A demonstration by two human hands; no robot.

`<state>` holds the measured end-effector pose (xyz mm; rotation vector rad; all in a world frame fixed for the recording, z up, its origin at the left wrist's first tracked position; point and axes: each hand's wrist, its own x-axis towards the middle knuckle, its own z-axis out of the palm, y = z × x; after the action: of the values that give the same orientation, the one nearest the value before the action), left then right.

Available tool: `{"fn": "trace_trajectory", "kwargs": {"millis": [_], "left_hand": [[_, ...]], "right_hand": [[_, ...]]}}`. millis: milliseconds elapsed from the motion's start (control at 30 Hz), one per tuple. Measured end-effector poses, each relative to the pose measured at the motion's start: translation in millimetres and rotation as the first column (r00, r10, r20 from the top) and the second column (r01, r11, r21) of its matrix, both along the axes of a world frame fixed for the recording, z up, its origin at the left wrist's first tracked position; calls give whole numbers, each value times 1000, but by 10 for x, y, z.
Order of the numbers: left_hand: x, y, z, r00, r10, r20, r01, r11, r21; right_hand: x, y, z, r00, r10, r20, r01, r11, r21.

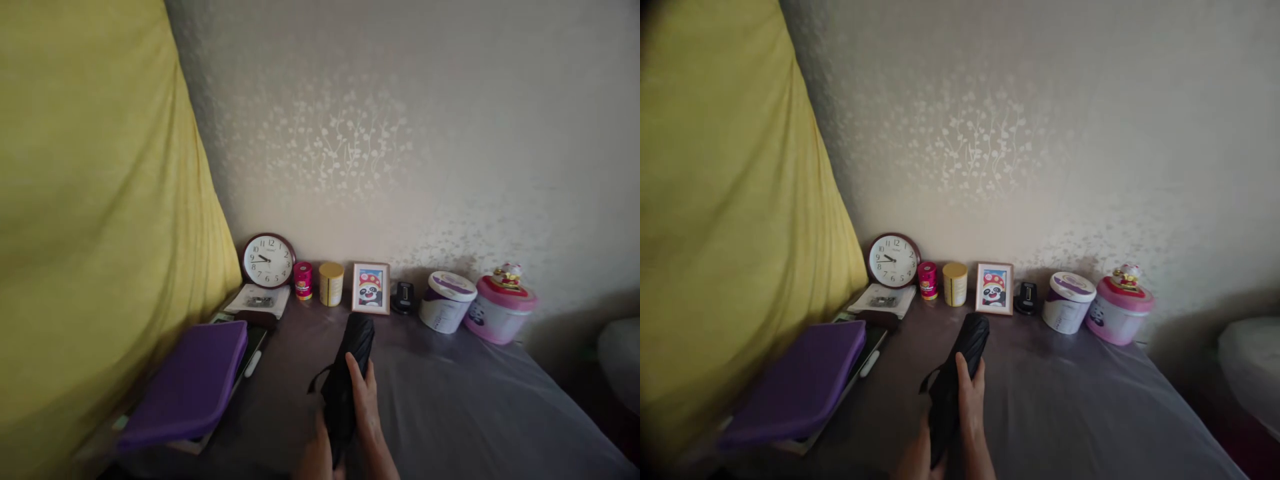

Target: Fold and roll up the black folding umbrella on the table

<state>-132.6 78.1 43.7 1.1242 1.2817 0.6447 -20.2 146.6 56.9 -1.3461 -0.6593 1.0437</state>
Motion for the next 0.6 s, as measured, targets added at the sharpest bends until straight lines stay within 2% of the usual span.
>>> {"fn": "trace_trajectory", "kwargs": {"millis": [67, 133, 200, 267, 333, 400, 433, 533, 600], "left_hand": [[-8, -36, 30, 1000, -3, 9, 3, 998, 58], [10, -85, 71, 994, -61, 93, 54, 996, 71], [43, -149, 99, 970, -134, 203, 132, 991, 19], [84, -219, 80, 959, -155, 238, 165, 986, -23], [122, -287, -7, 979, -104, 176, 96, 994, 49], [139, -348, -139, 997, -14, 71, -3, 971, 237], [138, -375, -204, 1000, 16, -4, -14, 951, 309], [106, -441, -295, 981, -19, -195, 84, 939, 332], [84, -481, -230, 984, -21, -174, 81, 936, 343]], "right_hand": [[-7, -83, 43, 999, 10, -36, -11, 1000, -24], [-3, -176, 81, 995, 13, -102, -18, 999, -52], [0, -263, 106, 989, 27, -148, -34, 998, -46], [2, -325, 110, 993, 32, -115, -33, 999, -6], [7, -359, 90, 1000, 2, -10, -1, 999, 36], [16, -374, 52, 995, -41, 91, 35, 997, 69], [21, -380, 31, 991, -56, 124, 47, 996, 77], [39, -407, -13, 988, -71, 140, 60, 995, 86], [56, -441, -17, 993, -71, 93, 64, 995, 77]]}}
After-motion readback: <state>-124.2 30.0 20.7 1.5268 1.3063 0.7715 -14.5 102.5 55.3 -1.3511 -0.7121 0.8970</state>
